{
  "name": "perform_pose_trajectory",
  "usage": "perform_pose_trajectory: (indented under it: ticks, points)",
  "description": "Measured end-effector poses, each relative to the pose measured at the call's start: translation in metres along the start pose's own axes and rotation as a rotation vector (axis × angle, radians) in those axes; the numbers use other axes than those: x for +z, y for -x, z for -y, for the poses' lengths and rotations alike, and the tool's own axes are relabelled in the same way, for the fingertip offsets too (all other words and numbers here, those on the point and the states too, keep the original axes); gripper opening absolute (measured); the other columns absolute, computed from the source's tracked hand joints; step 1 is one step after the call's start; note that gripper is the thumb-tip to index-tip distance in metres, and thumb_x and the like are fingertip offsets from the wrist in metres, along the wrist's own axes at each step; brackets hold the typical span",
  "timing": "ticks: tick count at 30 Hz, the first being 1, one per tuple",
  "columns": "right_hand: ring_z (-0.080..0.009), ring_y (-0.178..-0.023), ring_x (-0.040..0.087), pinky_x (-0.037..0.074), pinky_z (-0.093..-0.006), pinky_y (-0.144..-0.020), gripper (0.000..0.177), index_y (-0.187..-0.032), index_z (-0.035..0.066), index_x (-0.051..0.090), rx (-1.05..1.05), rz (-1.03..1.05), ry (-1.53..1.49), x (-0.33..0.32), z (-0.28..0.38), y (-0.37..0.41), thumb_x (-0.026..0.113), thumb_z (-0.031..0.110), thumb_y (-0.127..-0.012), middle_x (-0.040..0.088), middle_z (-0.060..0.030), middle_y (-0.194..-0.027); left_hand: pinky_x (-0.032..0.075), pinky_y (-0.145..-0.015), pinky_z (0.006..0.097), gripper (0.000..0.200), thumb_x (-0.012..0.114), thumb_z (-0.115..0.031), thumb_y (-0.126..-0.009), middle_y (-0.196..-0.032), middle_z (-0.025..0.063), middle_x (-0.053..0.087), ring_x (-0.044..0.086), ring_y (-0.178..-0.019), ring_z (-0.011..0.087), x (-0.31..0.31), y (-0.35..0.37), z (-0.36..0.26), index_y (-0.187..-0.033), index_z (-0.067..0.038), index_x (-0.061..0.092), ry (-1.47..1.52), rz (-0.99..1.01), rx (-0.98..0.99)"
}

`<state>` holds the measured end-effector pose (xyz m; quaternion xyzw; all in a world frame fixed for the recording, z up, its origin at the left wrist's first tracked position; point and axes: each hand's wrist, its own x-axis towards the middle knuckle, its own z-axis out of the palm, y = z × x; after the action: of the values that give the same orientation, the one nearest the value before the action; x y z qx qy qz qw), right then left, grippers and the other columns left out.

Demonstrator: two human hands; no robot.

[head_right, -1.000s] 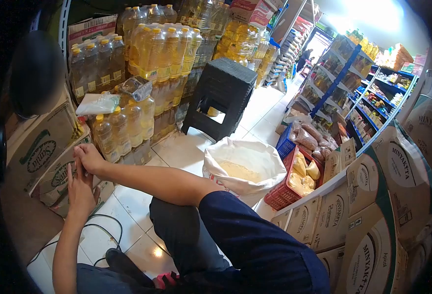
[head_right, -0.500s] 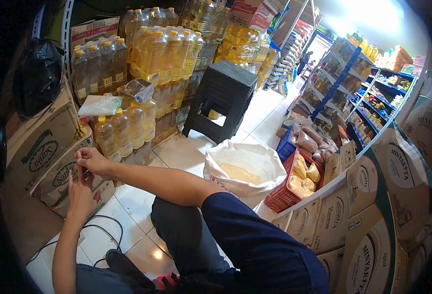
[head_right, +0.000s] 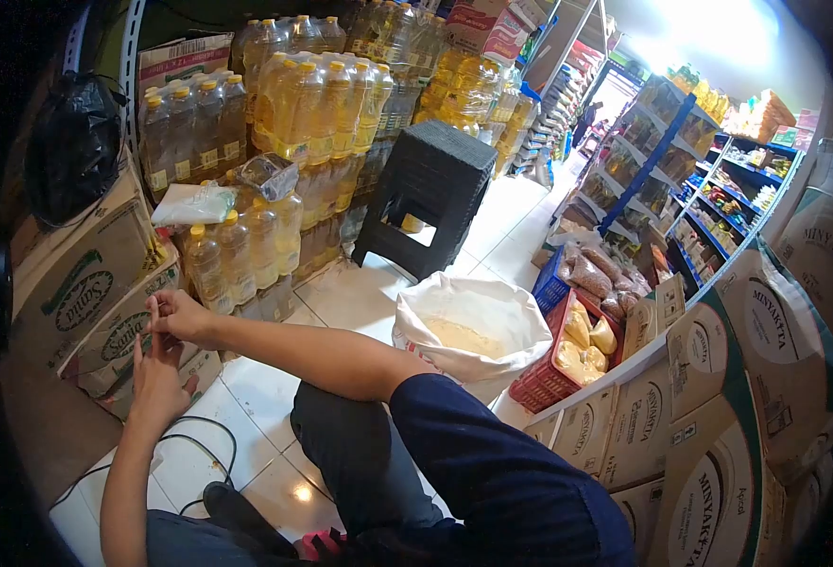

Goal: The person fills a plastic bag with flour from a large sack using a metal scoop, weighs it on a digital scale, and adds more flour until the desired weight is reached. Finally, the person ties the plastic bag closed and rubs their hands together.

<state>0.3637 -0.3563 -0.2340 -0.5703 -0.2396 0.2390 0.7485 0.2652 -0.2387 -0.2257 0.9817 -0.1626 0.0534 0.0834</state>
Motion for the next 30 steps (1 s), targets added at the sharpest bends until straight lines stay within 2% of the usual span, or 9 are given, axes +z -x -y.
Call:
perform_pose_trajectory:
  ticks: [3, 8, 13, 15, 18, 21, 25, 28, 30]
  points:
    - [-0.0114, -0.076, 0.057, 0.049, -0.0279, -0.067, 0.023, -0.114, 0.001, 0.05, 0.006, 0.046, 0.038, -0.001, 0.001, 0.0, 0.055, 0.003, -0.091, 0.06, -0.0038, -0.083, 0.016, -0.114, 0.0509, 0.069, 0.077, -0.023, -0.069, -0.139, 0.0222, 0.034, 0.041, -0.127, 0.0334, -0.005, 0.002, -0.001, -0.128, -0.001, 0.048, -0.001, 0.023, 0.014]
    - [-0.0112, -0.074, 0.055, 0.046, -0.0264, -0.063, 0.012, -0.103, 0.001, 0.054, -0.02, -0.061, 0.142, 0.003, -0.008, -0.011, 0.053, 0.007, -0.093, 0.06, -0.0047, -0.082, 0.017, -0.114, 0.0506, 0.075, 0.076, -0.025, -0.069, -0.143, 0.0259, 0.029, 0.031, -0.134, 0.0371, 0.002, -0.001, -0.005, -0.133, 0.001, 0.045, -0.078, -0.071, 0.02]
    - [-0.0124, -0.063, 0.055, 0.046, -0.0287, -0.058, 0.025, -0.095, -0.002, 0.056, -0.056, -0.162, 0.273, 0.005, -0.01, -0.013, 0.046, 0.02, -0.099, 0.059, -0.0054, -0.069, 0.02, -0.114, 0.0502, 0.076, 0.076, -0.025, -0.07, -0.145, 0.027, 0.025, 0.024, -0.136, 0.0387, -0.002, -0.003, -0.013, -0.133, 0.002, 0.043, -0.061, 0.0, 0.019]
    - [-0.0138, -0.058, 0.056, 0.047, -0.03, -0.056, 0.032, -0.091, -0.003, 0.057, -0.041, -0.168, 0.295, 0.003, -0.008, -0.012, 0.043, 0.025, -0.1, 0.058, -0.0059, -0.062, 0.022, -0.112, 0.0511, 0.074, 0.076, -0.023, -0.07, -0.146, 0.0262, 0.024, 0.029, -0.134, 0.0396, -0.006, -0.001, -0.016, -0.133, 0.001, 0.044, -0.023, 0.016, 0.024]
    - [-0.0147, -0.059, 0.06, 0.05, -0.0305, -0.058, 0.047, -0.087, -0.004, 0.062, 0.088, -0.15, 0.198, -0.002, 0.006, -0.003, 0.043, 0.037, -0.1, 0.061, -0.0076, -0.065, 0.028, -0.109, 0.0499, 0.072, 0.076, -0.019, -0.07, -0.148, 0.0235, 0.022, 0.037, -0.129, 0.0396, -0.005, -0.003, -0.011, -0.132, -0.001, 0.045, 0.005, -0.007, 0.013]
    - [-0.0239, -0.061, 0.066, 0.052, -0.0369, -0.062, 0.053, -0.09, -0.004, 0.064, 0.008, -0.126, 0.578, -0.025, -0.013, -0.017, 0.04, 0.043, -0.099, 0.066, -0.0152, -0.071, 0.035, -0.106, 0.0469, 0.068, 0.074, -0.015, -0.072, -0.152, 0.0194, 0.018, 0.043, -0.124, 0.0386, -0.014, -0.005, -0.006, -0.132, -0.003, 0.046, 0.049, -0.04, -0.106]
    - [-0.0353, -0.075, 0.066, 0.052, -0.0442, -0.072, 0.044, -0.094, 0.0, 0.067, -0.073, 0.006, 1.028, -0.04, -0.028, -0.021, 0.044, 0.037, -0.096, 0.067, -0.0231, -0.082, 0.04, -0.102, 0.0429, 0.053, 0.067, -0.011, -0.081, -0.156, 0.015, 0.012, 0.043, -0.126, 0.0364, -0.017, -0.008, 0.014, -0.13, -0.002, 0.048, 0.282, -0.231, -0.205]
    - [-0.0403, -0.094, 0.061, 0.048, -0.0476, -0.083, 0.033, -0.1, 0.002, 0.066, -0.095, 0.13, 1.23, -0.022, -0.019, -0.003, 0.051, 0.03, -0.09, 0.065, -0.0246, -0.096, 0.037, -0.104, 0.0433, 0.039, 0.056, -0.016, -0.091, -0.156, 0.015, 0.015, 0.042, -0.127, 0.0375, 0.013, -0.016, 0.036, -0.127, -0.001, 0.051, 0.299, -0.586, -0.053]
    - [-0.0403, -0.106, 0.056, 0.044, -0.0478, -0.091, 0.032, -0.104, 0.004, 0.066, -0.198, 0.209, 1.41, -0.003, -0.001, 0.02, 0.054, 0.027, -0.086, 0.062, -0.0246, -0.107, 0.037, -0.104, 0.0425, 0.038, 0.052, -0.023, -0.093, -0.149, 0.0176, 0.029, 0.045, -0.124, 0.0374, -0.001, -0.013, 0.019, -0.123, -0.001, 0.054, 0.547, -0.443, 0.024]
